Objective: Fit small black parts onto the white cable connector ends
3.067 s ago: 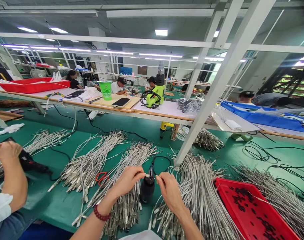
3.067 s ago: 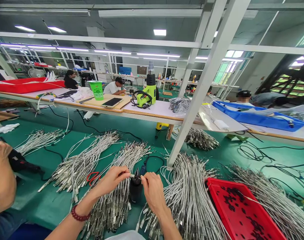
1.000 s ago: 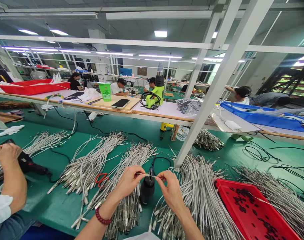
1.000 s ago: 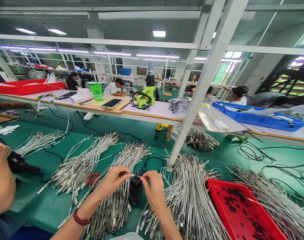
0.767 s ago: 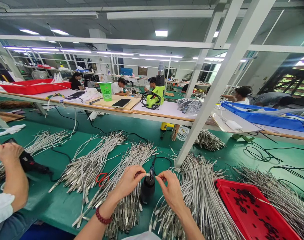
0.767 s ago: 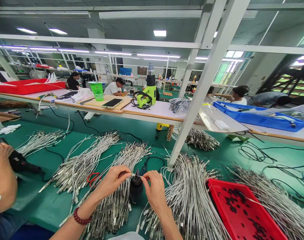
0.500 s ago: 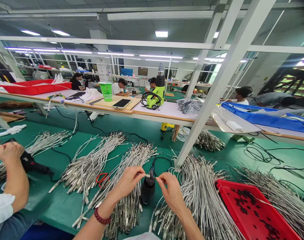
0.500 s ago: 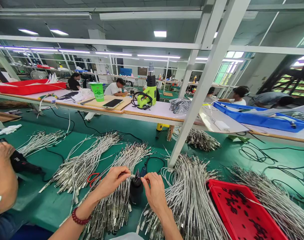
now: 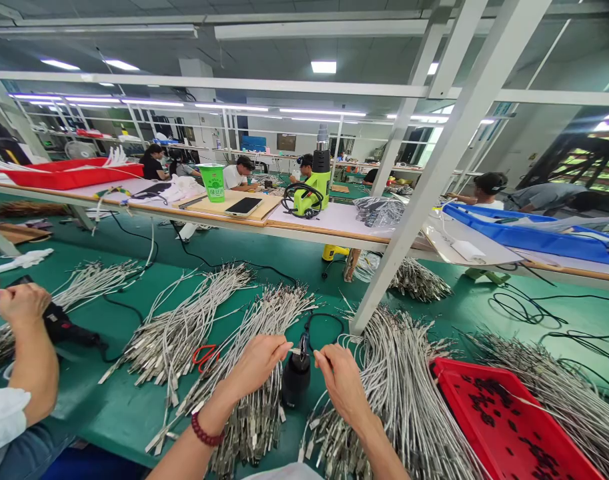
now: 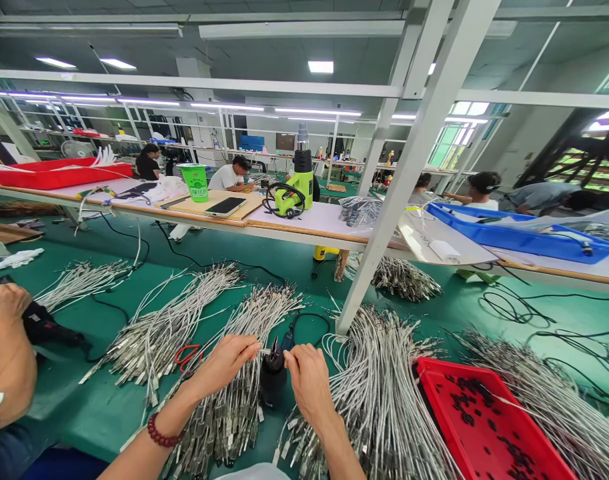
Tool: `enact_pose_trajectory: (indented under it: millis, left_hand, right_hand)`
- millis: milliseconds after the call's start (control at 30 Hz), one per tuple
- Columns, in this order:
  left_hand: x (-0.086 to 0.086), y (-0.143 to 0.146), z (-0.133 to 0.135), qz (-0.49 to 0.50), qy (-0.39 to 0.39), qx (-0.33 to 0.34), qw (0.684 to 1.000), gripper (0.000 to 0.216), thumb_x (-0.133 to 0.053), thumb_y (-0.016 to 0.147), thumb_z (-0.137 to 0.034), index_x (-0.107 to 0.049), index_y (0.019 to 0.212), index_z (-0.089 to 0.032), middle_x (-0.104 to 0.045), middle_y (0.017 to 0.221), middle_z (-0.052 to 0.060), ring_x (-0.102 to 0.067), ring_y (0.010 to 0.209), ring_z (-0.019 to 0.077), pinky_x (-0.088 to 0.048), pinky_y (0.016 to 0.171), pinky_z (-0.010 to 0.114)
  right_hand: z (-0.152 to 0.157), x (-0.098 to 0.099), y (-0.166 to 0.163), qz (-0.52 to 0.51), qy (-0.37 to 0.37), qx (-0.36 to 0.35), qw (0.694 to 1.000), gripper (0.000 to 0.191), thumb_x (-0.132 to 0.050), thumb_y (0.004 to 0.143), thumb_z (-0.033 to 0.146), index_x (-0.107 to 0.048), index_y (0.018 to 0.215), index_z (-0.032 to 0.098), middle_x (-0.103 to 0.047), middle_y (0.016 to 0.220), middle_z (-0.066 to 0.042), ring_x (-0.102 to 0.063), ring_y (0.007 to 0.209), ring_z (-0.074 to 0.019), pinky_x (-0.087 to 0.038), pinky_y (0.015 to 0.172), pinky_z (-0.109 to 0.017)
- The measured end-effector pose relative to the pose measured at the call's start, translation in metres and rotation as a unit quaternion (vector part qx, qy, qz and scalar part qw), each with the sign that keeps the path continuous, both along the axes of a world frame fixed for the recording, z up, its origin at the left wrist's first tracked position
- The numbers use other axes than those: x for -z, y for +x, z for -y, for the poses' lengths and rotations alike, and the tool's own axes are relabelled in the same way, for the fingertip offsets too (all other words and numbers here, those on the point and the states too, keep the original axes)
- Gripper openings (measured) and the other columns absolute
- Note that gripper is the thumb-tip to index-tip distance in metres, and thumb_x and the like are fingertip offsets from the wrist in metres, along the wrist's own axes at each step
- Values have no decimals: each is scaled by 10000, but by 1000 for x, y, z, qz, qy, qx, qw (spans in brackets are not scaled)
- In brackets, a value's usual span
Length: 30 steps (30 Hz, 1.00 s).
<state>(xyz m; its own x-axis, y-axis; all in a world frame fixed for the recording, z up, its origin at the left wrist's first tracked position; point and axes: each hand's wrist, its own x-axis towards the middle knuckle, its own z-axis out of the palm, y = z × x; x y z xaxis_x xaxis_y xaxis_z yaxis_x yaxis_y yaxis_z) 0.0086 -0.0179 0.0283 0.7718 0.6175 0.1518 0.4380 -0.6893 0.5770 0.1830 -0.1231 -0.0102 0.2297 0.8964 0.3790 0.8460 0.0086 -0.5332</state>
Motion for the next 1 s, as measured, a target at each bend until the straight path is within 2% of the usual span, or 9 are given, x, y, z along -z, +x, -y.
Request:
enact_pose_trajectory:
  millis: [300,500,633,800,900,1000]
  left_hand:
    - [-3,0,1,34,-22,-6,999,361,-392,947,-383,-475,655,-188,-406,558,-54,-353,546,120,-223,544,233]
    - [-1,0,1,67,-64,-8,996,279,-439,919,-363,-565,750,-179,-528,645,-26,-430,593,126,-277,561,228]
    - [-4,-1,2,82,-72,-4,994,250,-464,909,-349,-567,760,-177,-552,691,-19,-450,619,125,-313,576,222]
    - [-6,-3,5,42,-37,-2,998,272,-382,948,-348,-590,859,-197,-566,721,-10,-480,660,146,-344,621,244]
    - [-2,-3,4,32,-7,0,999,323,-332,969,-328,-572,800,-193,-590,783,15,-518,753,167,-366,696,266]
    - [0,-2,3,37,-8,4,999,325,-342,968,-330,-544,757,-190,-577,759,10,-512,730,161,-363,680,262]
  right_hand:
    - [0,4,1,-4,31,5,999,376,-369,976,397,-476,669,208,-516,637,7,-464,639,-165,-321,661,-281]
    - [-2,9,1,-17,69,15,997,375,-382,960,431,-488,675,212,-536,638,1,-490,641,-170,-331,653,-291]
    - [-2,8,1,-31,75,12,997,358,-410,950,431,-508,686,210,-555,657,1,-505,652,-168,-337,666,-295]
    - [-2,6,0,-41,77,5,996,389,-394,952,456,-531,683,210,-571,663,-11,-507,656,-176,-340,667,-309]
    - [-2,5,-1,-43,75,8,996,385,-409,948,460,-542,686,211,-577,670,-8,-509,664,-174,-341,678,-311]
    - [-1,6,-1,-50,68,5,996,376,-415,946,460,-554,700,213,-583,683,-13,-512,673,-181,-338,682,-317]
